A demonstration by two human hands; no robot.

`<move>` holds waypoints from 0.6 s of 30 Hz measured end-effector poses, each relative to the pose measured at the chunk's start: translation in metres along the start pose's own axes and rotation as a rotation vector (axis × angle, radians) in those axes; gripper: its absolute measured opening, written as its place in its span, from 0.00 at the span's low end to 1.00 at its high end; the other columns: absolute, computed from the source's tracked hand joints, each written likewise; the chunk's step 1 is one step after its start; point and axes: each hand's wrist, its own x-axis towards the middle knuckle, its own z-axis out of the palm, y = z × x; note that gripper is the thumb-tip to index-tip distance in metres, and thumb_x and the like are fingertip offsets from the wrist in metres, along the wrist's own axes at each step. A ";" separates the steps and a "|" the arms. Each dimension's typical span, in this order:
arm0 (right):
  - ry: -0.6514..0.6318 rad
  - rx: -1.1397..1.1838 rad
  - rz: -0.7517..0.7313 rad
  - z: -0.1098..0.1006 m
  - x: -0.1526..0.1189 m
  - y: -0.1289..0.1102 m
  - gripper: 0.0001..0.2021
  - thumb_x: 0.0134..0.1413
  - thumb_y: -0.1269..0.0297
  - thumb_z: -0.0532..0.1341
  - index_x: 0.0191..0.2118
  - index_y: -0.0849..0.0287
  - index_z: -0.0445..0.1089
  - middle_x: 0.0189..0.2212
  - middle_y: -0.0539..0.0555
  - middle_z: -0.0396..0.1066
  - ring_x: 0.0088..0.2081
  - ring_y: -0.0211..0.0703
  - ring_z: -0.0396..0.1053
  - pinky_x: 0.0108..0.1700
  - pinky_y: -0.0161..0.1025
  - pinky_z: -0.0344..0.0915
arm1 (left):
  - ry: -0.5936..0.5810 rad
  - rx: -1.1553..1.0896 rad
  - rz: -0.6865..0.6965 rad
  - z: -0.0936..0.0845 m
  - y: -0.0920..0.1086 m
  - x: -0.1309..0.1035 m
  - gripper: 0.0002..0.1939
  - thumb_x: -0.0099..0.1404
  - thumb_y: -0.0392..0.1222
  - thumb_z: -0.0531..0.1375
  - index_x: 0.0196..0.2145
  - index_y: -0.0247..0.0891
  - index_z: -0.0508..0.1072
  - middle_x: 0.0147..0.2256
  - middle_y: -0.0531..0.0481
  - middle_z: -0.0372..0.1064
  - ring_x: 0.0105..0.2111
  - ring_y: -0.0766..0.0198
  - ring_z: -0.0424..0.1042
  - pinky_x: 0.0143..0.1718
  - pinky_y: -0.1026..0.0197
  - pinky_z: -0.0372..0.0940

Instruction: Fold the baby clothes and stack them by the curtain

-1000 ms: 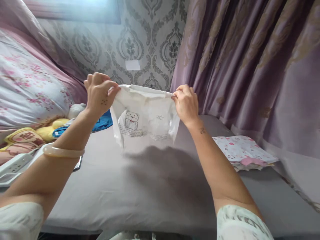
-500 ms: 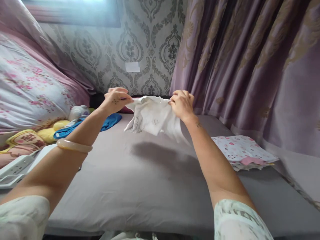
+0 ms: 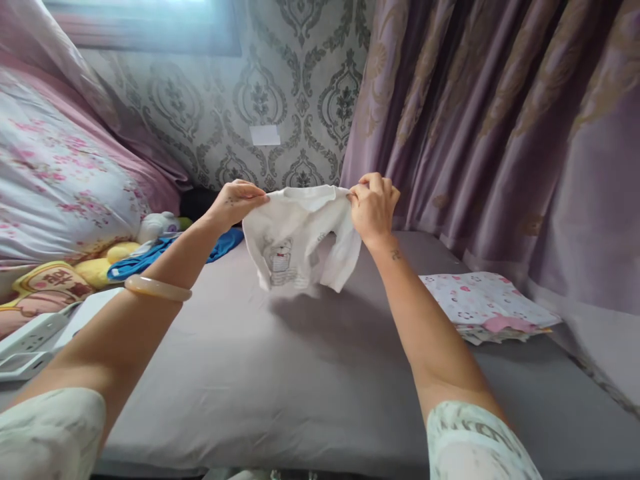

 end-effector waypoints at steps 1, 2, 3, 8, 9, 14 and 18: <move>0.004 0.013 0.020 0.002 -0.001 0.001 0.14 0.64 0.57 0.55 0.37 0.57 0.76 0.43 0.61 0.70 0.48 0.55 0.63 0.49 0.53 0.59 | 0.001 -0.028 -0.023 0.001 -0.001 -0.001 0.08 0.53 0.43 0.65 0.31 0.37 0.77 0.33 0.47 0.71 0.40 0.57 0.69 0.42 0.58 0.65; -0.012 0.034 0.040 0.004 -0.001 0.001 0.15 0.64 0.57 0.54 0.37 0.57 0.76 0.41 0.61 0.71 0.46 0.54 0.64 0.48 0.51 0.60 | 0.003 -0.054 -0.045 0.002 -0.003 -0.001 0.09 0.52 0.42 0.65 0.31 0.36 0.77 0.32 0.47 0.71 0.38 0.59 0.69 0.40 0.59 0.65; -0.043 0.061 0.062 0.006 -0.002 0.002 0.15 0.64 0.57 0.54 0.37 0.57 0.76 0.39 0.60 0.72 0.44 0.53 0.66 0.46 0.49 0.61 | 0.005 -0.079 -0.065 0.004 -0.004 -0.002 0.09 0.53 0.42 0.65 0.31 0.36 0.77 0.30 0.48 0.71 0.36 0.60 0.69 0.37 0.60 0.65; -0.154 0.193 0.207 0.013 -0.003 0.002 0.13 0.62 0.56 0.56 0.37 0.56 0.76 0.32 0.58 0.75 0.37 0.51 0.70 0.41 0.45 0.63 | -0.047 -0.162 -0.113 0.013 -0.011 -0.005 0.10 0.55 0.44 0.62 0.29 0.34 0.77 0.25 0.49 0.69 0.28 0.64 0.67 0.30 0.63 0.63; -0.157 0.209 0.220 0.013 -0.003 0.002 0.14 0.62 0.56 0.56 0.36 0.56 0.75 0.31 0.58 0.75 0.37 0.51 0.71 0.41 0.45 0.63 | -0.053 -0.164 -0.115 0.016 -0.012 -0.005 0.10 0.55 0.44 0.61 0.29 0.34 0.76 0.25 0.49 0.69 0.27 0.64 0.67 0.29 0.63 0.63; -0.153 0.222 0.226 0.014 -0.005 0.001 0.12 0.63 0.59 0.53 0.36 0.57 0.73 0.35 0.61 0.76 0.41 0.54 0.71 0.43 0.45 0.64 | -0.006 -0.083 -0.120 0.026 -0.009 -0.006 0.09 0.57 0.43 0.59 0.31 0.36 0.75 0.27 0.49 0.70 0.29 0.63 0.68 0.33 0.61 0.63; -0.150 0.221 0.217 0.014 -0.009 -0.002 0.12 0.63 0.64 0.50 0.39 0.58 0.71 0.39 0.63 0.75 0.43 0.53 0.71 0.45 0.46 0.64 | 0.062 0.035 -0.148 0.034 0.004 -0.016 0.06 0.60 0.39 0.56 0.32 0.38 0.73 0.30 0.48 0.69 0.33 0.60 0.69 0.38 0.58 0.64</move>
